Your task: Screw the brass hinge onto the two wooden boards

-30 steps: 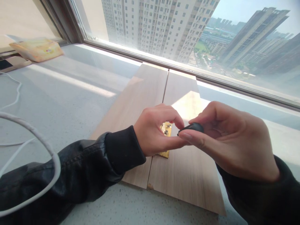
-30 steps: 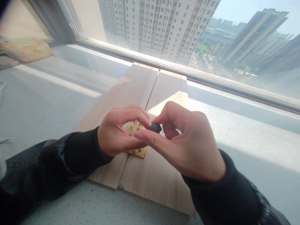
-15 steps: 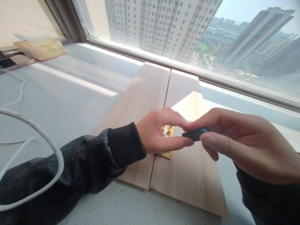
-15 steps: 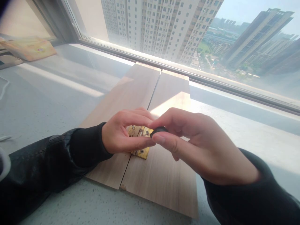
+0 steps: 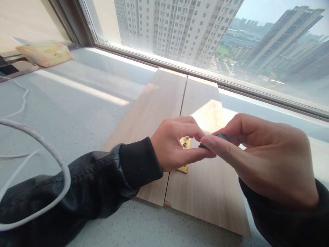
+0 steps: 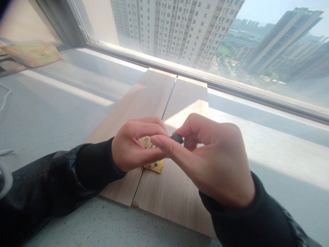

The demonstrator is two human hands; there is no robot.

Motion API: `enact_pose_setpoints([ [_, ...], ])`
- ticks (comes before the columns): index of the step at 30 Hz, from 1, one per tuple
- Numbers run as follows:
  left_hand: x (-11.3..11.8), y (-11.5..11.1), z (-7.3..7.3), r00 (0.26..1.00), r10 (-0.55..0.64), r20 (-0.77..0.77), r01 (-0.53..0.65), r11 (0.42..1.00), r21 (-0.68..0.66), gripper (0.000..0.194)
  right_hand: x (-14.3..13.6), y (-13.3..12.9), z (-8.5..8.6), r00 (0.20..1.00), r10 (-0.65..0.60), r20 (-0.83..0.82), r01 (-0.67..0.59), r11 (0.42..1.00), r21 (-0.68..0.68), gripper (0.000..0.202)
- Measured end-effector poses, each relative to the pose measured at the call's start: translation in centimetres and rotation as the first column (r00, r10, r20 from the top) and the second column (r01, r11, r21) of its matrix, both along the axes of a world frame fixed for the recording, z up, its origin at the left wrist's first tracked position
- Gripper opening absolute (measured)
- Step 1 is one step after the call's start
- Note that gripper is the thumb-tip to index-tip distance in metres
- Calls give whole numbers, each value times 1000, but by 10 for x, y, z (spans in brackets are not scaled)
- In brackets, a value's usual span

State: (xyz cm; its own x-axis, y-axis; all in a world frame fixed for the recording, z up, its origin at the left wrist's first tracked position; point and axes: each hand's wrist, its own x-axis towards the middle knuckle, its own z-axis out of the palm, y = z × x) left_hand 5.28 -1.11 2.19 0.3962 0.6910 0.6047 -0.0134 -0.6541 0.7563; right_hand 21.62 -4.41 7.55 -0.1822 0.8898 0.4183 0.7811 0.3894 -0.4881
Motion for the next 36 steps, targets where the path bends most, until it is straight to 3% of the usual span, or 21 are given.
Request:
enact_pose_setpoints([
  [4,-2,2,-2,991,-136,-10,136,991,15,15,1,-5,2,1000,16,8,-17,996,91,42],
  [7,-2,5,-5,974,-227,-11,227,974,22,17,9,-6,11,986,166,-36,-168,983,-77,25],
  [10,-3,7,-5,946,-322,-27,320,946,-50,17,20,-3,19,946,313,-78,-323,907,-270,18],
  [13,-3,7,-4,928,-372,-27,366,922,-127,20,27,1,21,926,359,-115,-376,858,-350,10],
  [16,-2,5,-4,945,-327,17,326,934,-150,24,25,2,18,933,337,-129,-361,862,-356,7],
  [19,-1,2,-4,979,-203,13,202,967,-157,31,15,1,16,944,326,-43,-325,902,-285,15],
  [21,0,1,-3,996,-94,-3,93,985,-146,31,8,1,15,961,268,60,-252,947,-197,26],
  [24,0,1,-1,998,54,-44,-59,991,-119,31,2,4,9,978,84,190,-88,996,14,37],
  [27,0,2,0,984,150,-93,-155,987,-45,28,-1,7,1,963,-72,259,14,975,220,43],
  [29,0,3,0,979,182,-92,-183,983,-2,26,-4,6,-3,947,-112,300,26,960,277,45],
  [33,-1,1,0,990,100,-104,-97,995,28,14,-8,2,-2,949,-74,307,-10,964,266,45],
  [36,-1,0,0,994,51,-93,-47,998,51,15,-1,2,5,981,68,184,-85,993,85,30],
])
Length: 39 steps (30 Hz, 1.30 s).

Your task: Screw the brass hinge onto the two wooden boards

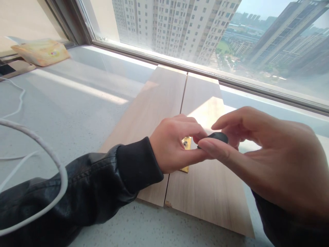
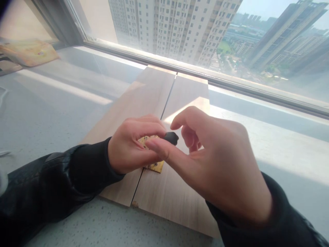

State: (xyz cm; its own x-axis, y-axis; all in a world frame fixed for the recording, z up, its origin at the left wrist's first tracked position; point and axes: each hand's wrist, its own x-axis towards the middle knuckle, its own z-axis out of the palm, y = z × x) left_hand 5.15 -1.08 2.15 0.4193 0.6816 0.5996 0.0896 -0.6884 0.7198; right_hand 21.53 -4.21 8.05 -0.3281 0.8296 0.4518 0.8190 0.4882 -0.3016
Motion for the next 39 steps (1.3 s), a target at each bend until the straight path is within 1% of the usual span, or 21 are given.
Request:
enact_pose_setpoints([
  [1,0,0,0,1000,-26,7,26,1000,-1,16,4,0,3,996,63,-55,-68,993,-96,26],
  [3,-1,2,0,994,-109,-3,109,994,-17,13,12,1,8,970,193,-146,-225,940,-255,25],
  [5,-1,4,1,978,-208,-34,207,977,-46,8,18,1,11,946,274,-172,-318,884,-342,20],
  [6,-1,6,1,966,-253,-44,251,966,-56,7,20,1,11,941,292,-170,-335,872,-357,18],
  [8,-1,8,1,947,-318,-40,315,947,-61,7,24,0,9,942,293,-161,-333,872,-360,15],
  [11,-1,10,-1,917,-398,-17,396,915,-77,6,25,-1,5,957,261,-124,-288,886,-363,13],
  [13,-1,10,-2,908,-418,-5,417,906,-72,7,23,-2,3,968,235,-84,-250,909,-335,15],
  [15,-1,9,-2,931,-366,-4,364,928,-79,14,20,-1,2,980,197,-37,-200,947,-252,24],
  [17,-1,7,-1,973,-233,-6,231,968,-98,25,16,1,0,993,121,9,-119,986,-120,36],
  [19,0,5,0,995,-95,-19,93,991,-96,31,11,4,-1,998,55,34,-54,998,-8,44],
  [20,0,4,0,999,-43,-27,41,996,-77,31,9,6,-2,998,43,42,-44,999,22,46],
  [22,0,3,-1,999,10,-45,-11,1000,-26,26,5,7,-3,996,61,63,-63,998,25,49],
  [24,0,2,-2,998,20,-58,-20,1000,4,21,3,8,-2,994,73,83,-73,997,-2,49],
  [26,0,2,-2,998,15,-53,-14,1000,25,18,4,6,0,994,91,65,-88,995,-44,44],
  [27,0,3,-2,999,6,-46,-5,1000,27,17,6,5,1,994,106,31,-103,992,-78,37],
  [29,-1,3,-1,998,-53,-44,53,998,12,13,12,3,3,986,148,-82,-159,976,-147,21],
  [31,-1,5,-1,981,-186,-48,184,982,-37,7,17,1,5,961,213,-175,-250,943,-222,21],
  [33,0,7,0,943,-329,-50,322,940,-110,6,21,1,5,928,308,-208,-359,890,-281,21],
  [35,0,9,1,902,-429,-55,417,895,-158,11,22,1,4,907,366,-207,-417,847,-331,13],
  [37,-1,12,3,861,-505,-70,488,856,-169,14,22,1,3,915,342,-214,-397,853,-338,5],
  [39,-5,15,6,832,-548,-88,525,828,-198,17,22,-1,1,928,296,-228,-360,870,-336,5],
])
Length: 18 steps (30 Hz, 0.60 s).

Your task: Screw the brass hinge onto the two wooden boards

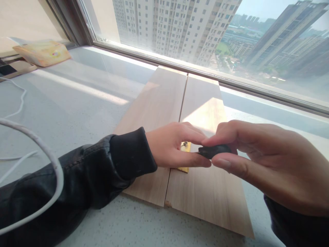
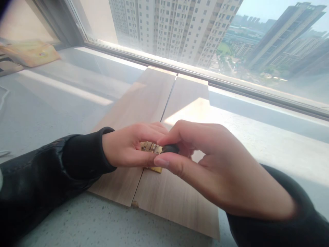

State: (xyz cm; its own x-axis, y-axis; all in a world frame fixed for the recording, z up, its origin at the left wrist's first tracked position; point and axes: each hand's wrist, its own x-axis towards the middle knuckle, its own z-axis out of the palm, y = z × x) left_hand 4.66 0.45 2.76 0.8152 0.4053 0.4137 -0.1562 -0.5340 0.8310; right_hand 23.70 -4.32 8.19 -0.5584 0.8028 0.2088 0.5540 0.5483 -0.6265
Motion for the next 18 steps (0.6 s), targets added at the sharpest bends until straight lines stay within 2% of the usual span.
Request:
enact_pose_setpoints([
  [1,-3,1,2,999,23,-28,-24,999,-24,22,0,-1,0,1000,-13,-4,13,1000,-4,7],
  [5,-9,2,6,958,265,-110,-276,956,-96,39,-3,-6,1,999,-43,10,43,999,21,13],
  [8,-5,-2,3,978,203,-38,-206,975,-81,32,-9,-6,0,987,-155,44,150,984,100,24],
  [10,0,-5,-1,981,193,18,-193,981,-3,30,-16,-5,-1,969,-240,62,229,963,142,31],
  [12,4,-7,-4,948,313,53,-316,946,70,28,-23,-3,-3,952,-295,79,277,943,182,35],
  [15,7,-10,-5,864,490,116,-502,859,106,25,-30,-1,-5,942,-323,86,295,924,244,35],
  [18,6,-12,-5,849,508,145,-521,850,78,19,-31,0,-3,953,-299,53,279,932,233,31],
])
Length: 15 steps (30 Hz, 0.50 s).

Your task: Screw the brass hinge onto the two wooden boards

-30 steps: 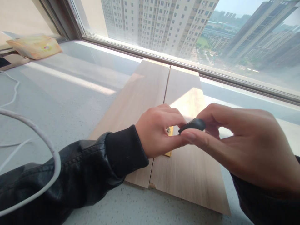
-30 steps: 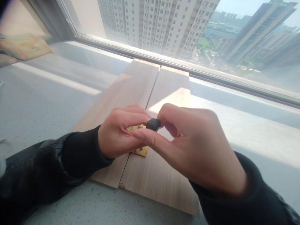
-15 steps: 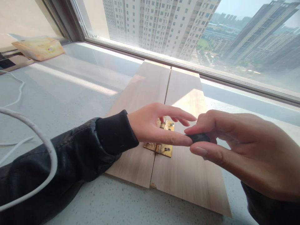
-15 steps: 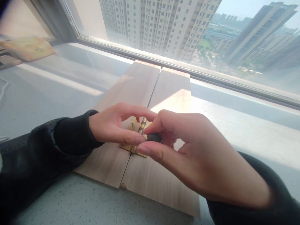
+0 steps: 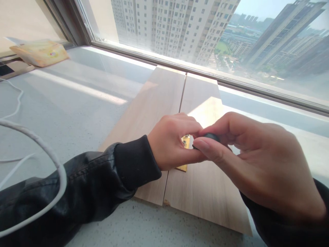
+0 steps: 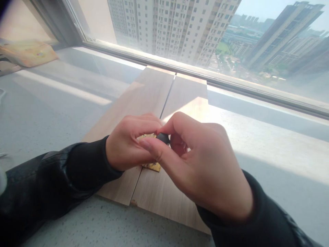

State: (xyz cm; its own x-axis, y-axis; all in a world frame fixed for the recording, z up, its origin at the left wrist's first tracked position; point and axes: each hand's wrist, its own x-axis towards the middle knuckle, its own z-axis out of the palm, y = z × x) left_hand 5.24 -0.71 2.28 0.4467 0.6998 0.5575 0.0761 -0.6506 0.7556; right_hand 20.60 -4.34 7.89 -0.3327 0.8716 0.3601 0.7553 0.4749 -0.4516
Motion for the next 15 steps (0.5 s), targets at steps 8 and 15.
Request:
enact_pose_setpoints([
  [8,0,3,-3,927,-321,196,356,916,-185,6,21,-4,8,966,198,-166,-228,956,-185,22],
  [15,-1,4,-2,905,-419,75,425,882,-202,11,26,0,3,977,177,-119,-200,952,-232,13],
])
